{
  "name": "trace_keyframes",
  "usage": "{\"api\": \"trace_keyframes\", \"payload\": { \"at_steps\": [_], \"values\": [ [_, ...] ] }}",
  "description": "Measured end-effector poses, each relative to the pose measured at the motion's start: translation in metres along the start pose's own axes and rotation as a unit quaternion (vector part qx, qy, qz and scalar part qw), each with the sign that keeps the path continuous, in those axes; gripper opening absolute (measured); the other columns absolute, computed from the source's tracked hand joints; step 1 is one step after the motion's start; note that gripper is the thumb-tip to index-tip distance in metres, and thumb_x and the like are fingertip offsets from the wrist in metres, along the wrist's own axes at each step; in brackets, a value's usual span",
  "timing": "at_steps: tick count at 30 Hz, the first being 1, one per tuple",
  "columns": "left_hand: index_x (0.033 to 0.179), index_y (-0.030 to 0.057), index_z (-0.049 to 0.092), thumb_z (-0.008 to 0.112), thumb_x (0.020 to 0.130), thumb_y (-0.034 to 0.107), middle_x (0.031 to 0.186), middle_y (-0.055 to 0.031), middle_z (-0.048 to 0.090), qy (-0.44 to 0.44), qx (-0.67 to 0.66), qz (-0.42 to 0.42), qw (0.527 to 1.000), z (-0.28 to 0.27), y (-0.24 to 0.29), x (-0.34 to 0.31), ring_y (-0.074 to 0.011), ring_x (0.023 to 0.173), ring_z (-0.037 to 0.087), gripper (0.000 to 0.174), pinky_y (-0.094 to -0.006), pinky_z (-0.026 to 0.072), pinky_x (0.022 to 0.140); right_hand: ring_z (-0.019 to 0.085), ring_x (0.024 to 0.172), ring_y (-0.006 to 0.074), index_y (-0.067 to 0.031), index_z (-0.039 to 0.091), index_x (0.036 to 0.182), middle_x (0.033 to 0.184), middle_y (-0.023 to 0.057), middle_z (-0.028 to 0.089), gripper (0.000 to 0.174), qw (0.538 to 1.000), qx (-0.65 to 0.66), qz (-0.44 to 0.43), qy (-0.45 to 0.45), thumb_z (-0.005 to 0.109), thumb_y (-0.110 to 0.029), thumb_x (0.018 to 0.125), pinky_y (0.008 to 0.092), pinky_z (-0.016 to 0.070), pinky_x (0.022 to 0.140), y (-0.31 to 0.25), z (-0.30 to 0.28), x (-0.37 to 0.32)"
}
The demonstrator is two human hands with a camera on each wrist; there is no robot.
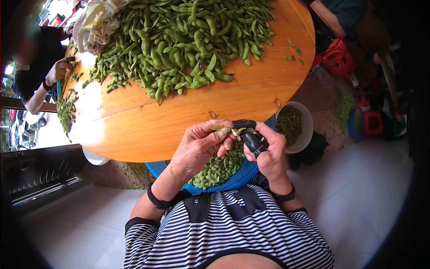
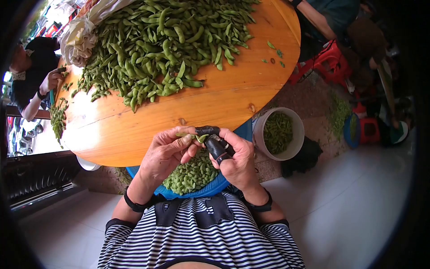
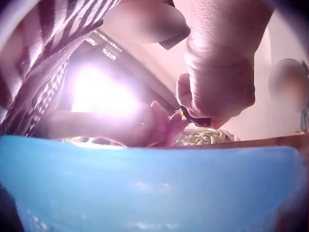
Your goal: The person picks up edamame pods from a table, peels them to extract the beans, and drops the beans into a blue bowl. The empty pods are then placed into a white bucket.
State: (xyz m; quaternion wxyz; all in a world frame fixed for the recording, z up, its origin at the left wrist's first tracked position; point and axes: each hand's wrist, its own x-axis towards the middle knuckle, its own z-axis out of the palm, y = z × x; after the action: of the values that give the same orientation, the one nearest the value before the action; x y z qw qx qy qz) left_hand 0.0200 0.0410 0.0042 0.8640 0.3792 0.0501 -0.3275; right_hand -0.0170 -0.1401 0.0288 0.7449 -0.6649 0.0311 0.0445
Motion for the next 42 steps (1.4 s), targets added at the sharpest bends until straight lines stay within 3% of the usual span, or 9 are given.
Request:
{"api": "trace_keyframes", "payload": {
  "at_steps": [5,8,19,23,25,27,33,37,42],
  "values": [
    [0.108,0.0022,0.066,0.056,0.095,0.008,0.086,-0.0072,0.065,0.014,-0.007,0.001,1.000,0.004,0.001,-0.003,-0.0111,0.063,0.056,0.017,-0.0231,0.0473,0.061,0.051,0.056,0.0075,0.0012,0.063,0.098,0.065,0.0018,0.054,0.022,0.998,-0.063,0.019,-0.012,0.051,0.004,0.080,0.0218,0.0409,0.052,-0.004,0.001,-0.001],
    [0.102,0.0021,0.066,0.057,0.093,0.006,0.082,-0.0009,0.061,0.018,-0.003,0.006,1.000,0.002,-0.003,-0.001,-0.0099,0.066,0.051,0.014,-0.0222,0.0389,0.059,0.056,0.067,0.0252,0.0028,0.061,0.096,0.077,0.0118,0.055,0.021,0.975,-0.212,-0.061,0.030,0.051,0.006,0.077,0.0298,0.0449,0.062,-0.003,0.007,-0.003],
    [0.138,0.0061,0.041,0.052,0.096,0.013,0.100,-0.0051,0.060,-0.092,0.029,-0.015,0.995,-0.008,-0.006,-0.013,-0.0131,0.074,0.053,0.044,-0.0283,0.0455,0.067,0.046,0.052,0.0037,0.0088,0.061,0.105,0.065,0.0000,0.053,0.044,0.999,0.030,0.026,0.036,0.043,-0.011,0.069,0.0178,0.0367,0.048,-0.011,-0.030,-0.008],
    [0.116,0.0026,0.059,0.055,0.093,0.013,0.100,-0.0090,0.064,-0.277,0.334,-0.021,0.901,-0.005,0.024,-0.023,-0.0218,0.094,0.062,0.025,-0.0326,0.0506,0.082,0.043,0.050,0.0034,0.0043,0.065,0.101,0.064,-0.0002,0.053,0.039,0.988,-0.122,-0.029,0.091,0.042,-0.005,0.071,0.0180,0.0322,0.044,-0.026,-0.110,-0.028],
    [0.102,0.0020,0.066,0.061,0.083,0.000,0.099,-0.0119,0.066,-0.302,0.558,0.145,0.759,0.001,0.041,-0.021,-0.0263,0.097,0.063,0.020,-0.0336,0.0522,0.082,0.056,0.063,0.0133,0.0033,0.063,0.109,0.071,0.0056,0.060,0.049,0.897,-0.424,0.058,0.112,0.041,0.010,0.066,0.0246,0.0446,0.060,-0.036,-0.148,-0.035],
    [0.098,0.0015,0.066,0.060,0.072,-0.013,0.097,-0.0127,0.066,-0.116,0.668,0.234,0.697,-0.003,0.058,-0.011,-0.0317,0.090,0.064,0.031,-0.0356,0.0548,0.077,0.060,0.072,0.0175,0.0030,0.061,0.111,0.077,0.0126,0.063,0.049,0.810,-0.549,0.105,0.177,0.042,0.010,0.066,0.0269,0.0463,0.070,-0.044,-0.151,-0.035],
    [0.099,0.0003,0.064,0.062,0.082,0.001,0.088,-0.0139,0.058,0.030,0.780,0.359,0.512,-0.028,0.092,0.048,-0.0330,0.080,0.059,0.017,-0.0410,0.0495,0.069,0.062,0.070,0.0247,0.0026,0.061,0.107,0.079,0.0217,0.062,0.043,0.867,-0.459,-0.014,0.196,0.046,0.010,0.068,0.0297,0.0478,0.069,-0.020,-0.137,-0.023],
    [0.095,-0.0002,0.063,0.062,0.082,0.001,0.089,-0.0140,0.059,0.037,0.806,0.326,0.492,-0.025,0.094,0.053,-0.0328,0.080,0.059,0.013,-0.0405,0.0494,0.068,0.062,0.071,0.0251,0.0061,0.060,0.104,0.079,0.0203,0.061,0.042,0.888,-0.428,-0.077,0.145,0.045,0.009,0.065,0.0297,0.0486,0.070,-0.019,-0.102,-0.009],
    [0.089,0.0010,0.058,0.060,0.077,0.000,0.091,-0.0143,0.057,0.049,0.730,0.230,0.641,-0.008,0.091,0.037,-0.0351,0.084,0.060,0.012,-0.0434,0.0503,0.067,0.057,0.071,0.0126,0.0042,0.064,0.103,0.077,0.0090,0.063,0.047,0.966,-0.257,-0.023,0.029,0.043,0.008,0.062,0.0232,0.0457,0.067,-0.021,-0.054,0.002]
  ]
}}
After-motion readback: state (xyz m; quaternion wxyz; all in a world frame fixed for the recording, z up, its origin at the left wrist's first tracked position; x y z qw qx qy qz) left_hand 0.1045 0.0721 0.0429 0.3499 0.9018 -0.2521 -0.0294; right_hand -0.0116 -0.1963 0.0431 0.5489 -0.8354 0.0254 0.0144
